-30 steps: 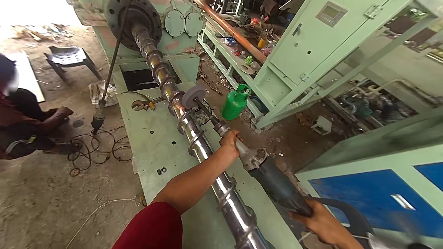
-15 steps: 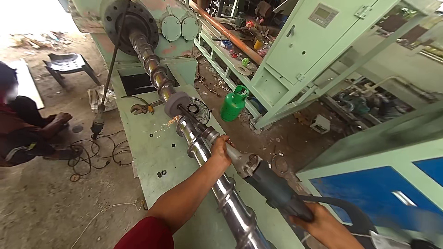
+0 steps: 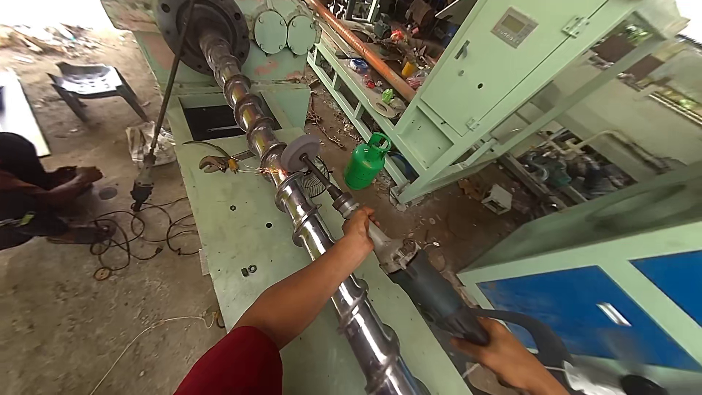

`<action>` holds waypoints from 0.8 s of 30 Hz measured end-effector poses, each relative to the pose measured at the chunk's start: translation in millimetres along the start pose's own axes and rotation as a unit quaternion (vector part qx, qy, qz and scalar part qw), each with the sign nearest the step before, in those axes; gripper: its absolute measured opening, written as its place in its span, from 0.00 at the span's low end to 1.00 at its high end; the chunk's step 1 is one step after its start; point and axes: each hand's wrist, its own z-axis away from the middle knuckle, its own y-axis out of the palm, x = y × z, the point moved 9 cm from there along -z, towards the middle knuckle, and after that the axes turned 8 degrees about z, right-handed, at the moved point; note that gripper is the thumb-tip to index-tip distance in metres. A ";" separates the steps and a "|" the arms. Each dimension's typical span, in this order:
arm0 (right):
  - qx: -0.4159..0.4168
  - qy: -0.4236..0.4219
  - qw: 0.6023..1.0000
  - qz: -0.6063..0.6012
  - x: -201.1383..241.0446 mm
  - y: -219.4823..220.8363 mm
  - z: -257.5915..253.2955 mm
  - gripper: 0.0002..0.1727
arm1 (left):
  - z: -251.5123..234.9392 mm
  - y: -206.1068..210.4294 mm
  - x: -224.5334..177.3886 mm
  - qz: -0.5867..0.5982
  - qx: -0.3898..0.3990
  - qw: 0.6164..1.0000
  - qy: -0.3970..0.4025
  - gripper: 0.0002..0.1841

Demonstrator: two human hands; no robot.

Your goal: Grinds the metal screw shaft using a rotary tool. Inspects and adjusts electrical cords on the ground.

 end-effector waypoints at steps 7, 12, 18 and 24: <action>-0.010 -0.027 0.997 0.068 15.7 -5.7 21.6 0.22 | 29.4 -17.0 -9.3 0.040 0.014 0.999 -0.005 0.05; -0.021 -0.025 0.995 0.098 21.3 -10.2 31.7 0.22 | 40.0 -23.1 -12.2 0.051 0.025 0.998 0.002 0.04; -0.026 -0.027 0.992 0.124 29.3 -13.7 38.5 0.21 | 50.8 -29.6 -17.8 0.053 0.015 0.999 0.002 0.05; -0.016 -0.033 0.990 0.135 34.4 -15.5 41.0 0.21 | 56.8 -37.0 -20.4 0.052 0.019 0.998 -0.001 0.04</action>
